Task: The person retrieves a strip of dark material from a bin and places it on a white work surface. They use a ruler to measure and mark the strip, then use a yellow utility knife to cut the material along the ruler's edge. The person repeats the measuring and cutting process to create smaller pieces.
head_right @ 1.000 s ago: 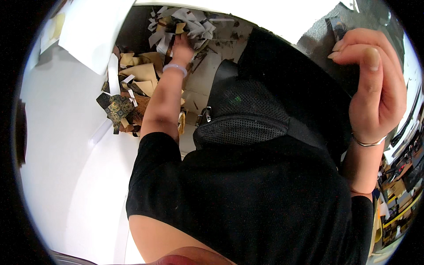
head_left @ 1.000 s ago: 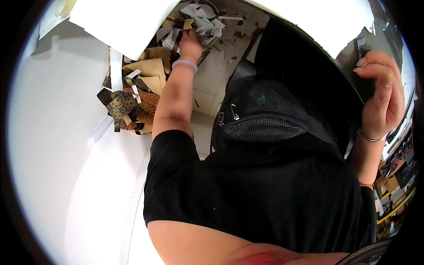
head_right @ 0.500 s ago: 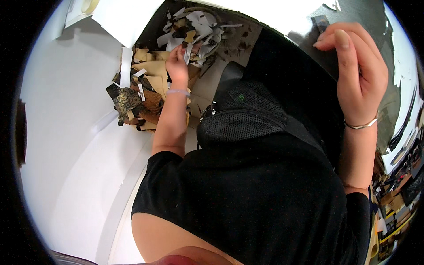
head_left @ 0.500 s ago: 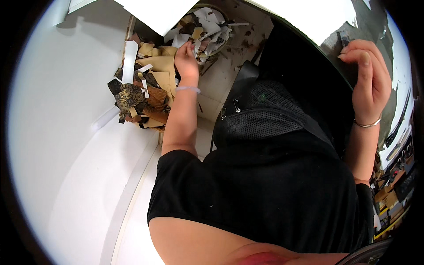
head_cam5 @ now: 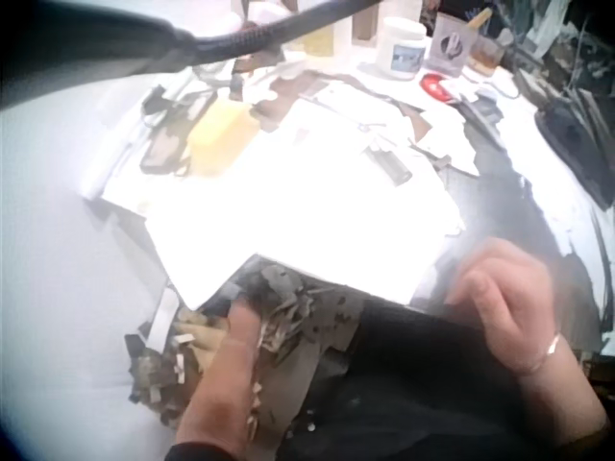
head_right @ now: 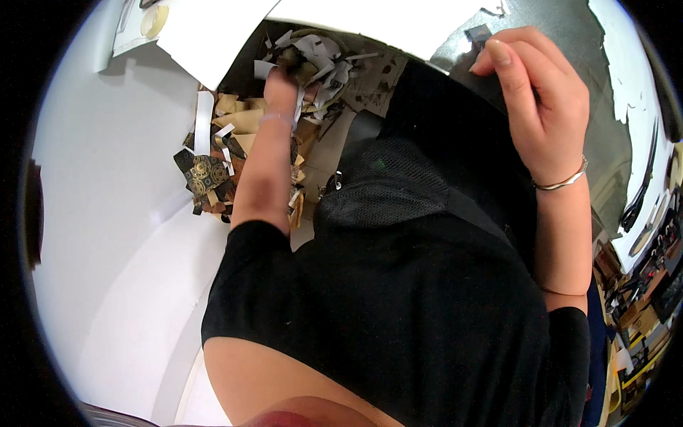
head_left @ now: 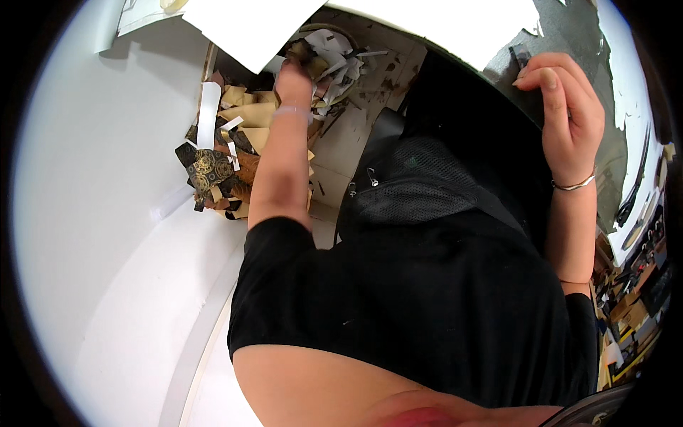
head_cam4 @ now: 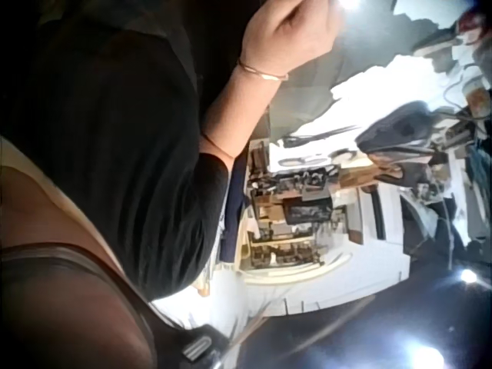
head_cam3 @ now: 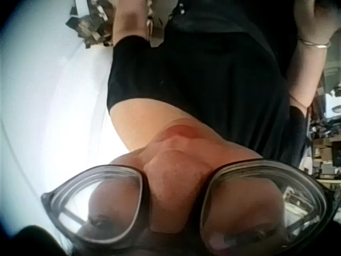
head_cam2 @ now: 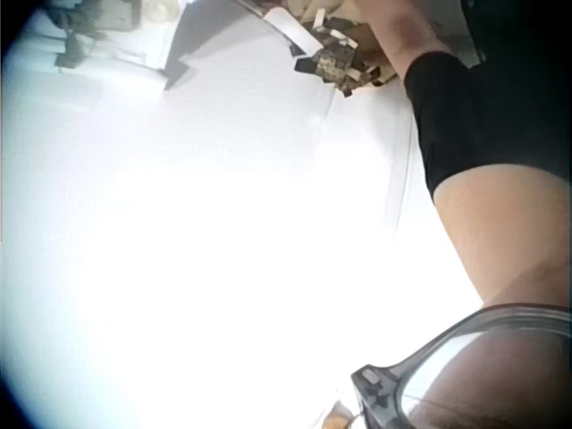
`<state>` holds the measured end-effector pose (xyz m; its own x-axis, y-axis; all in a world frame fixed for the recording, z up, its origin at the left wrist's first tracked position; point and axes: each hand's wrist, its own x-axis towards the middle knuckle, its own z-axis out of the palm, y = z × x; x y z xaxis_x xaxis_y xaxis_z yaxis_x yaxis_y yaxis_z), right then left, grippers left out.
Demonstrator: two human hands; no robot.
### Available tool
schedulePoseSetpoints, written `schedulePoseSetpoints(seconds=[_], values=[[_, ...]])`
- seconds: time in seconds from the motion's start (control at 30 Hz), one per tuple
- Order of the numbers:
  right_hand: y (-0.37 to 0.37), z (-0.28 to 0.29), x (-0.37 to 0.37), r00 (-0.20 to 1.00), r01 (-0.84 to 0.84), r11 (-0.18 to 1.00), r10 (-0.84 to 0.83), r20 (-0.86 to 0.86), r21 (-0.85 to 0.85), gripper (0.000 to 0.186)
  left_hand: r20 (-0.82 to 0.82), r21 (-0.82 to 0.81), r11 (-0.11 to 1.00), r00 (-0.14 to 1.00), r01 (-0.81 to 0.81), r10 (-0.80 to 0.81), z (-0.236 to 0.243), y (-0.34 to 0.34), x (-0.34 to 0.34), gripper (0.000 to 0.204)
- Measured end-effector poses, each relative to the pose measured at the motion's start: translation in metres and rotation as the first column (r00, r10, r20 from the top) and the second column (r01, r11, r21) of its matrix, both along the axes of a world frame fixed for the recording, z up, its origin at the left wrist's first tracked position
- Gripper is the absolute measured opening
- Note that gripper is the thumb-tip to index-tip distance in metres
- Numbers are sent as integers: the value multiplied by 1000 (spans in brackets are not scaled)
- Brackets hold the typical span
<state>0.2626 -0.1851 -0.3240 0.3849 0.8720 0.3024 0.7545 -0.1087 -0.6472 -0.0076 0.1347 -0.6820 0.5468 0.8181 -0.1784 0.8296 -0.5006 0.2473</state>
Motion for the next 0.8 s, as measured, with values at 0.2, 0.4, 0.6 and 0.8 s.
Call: schedulePoseSetpoints(seconds=[0.2,0.4,0.6,0.8], values=[[-3,-2,-1,1000,4,1000,-4,-7,5,27,632,-301,895,635,-328,445,120,-50,-38,27],[-3,-3,-2,999,41,999,-40,-30,25,28,596,-593,755,478,-281,645,146,-43,-75,26],[-6,20,-13,994,55,998,-52,101,-24,13,46,-49,993,993,-106,109,96,-61,9,58],[-37,54,-18,975,88,984,-117,189,155,4,-327,-19,635,595,772,-734,-5,-80,94,59]])
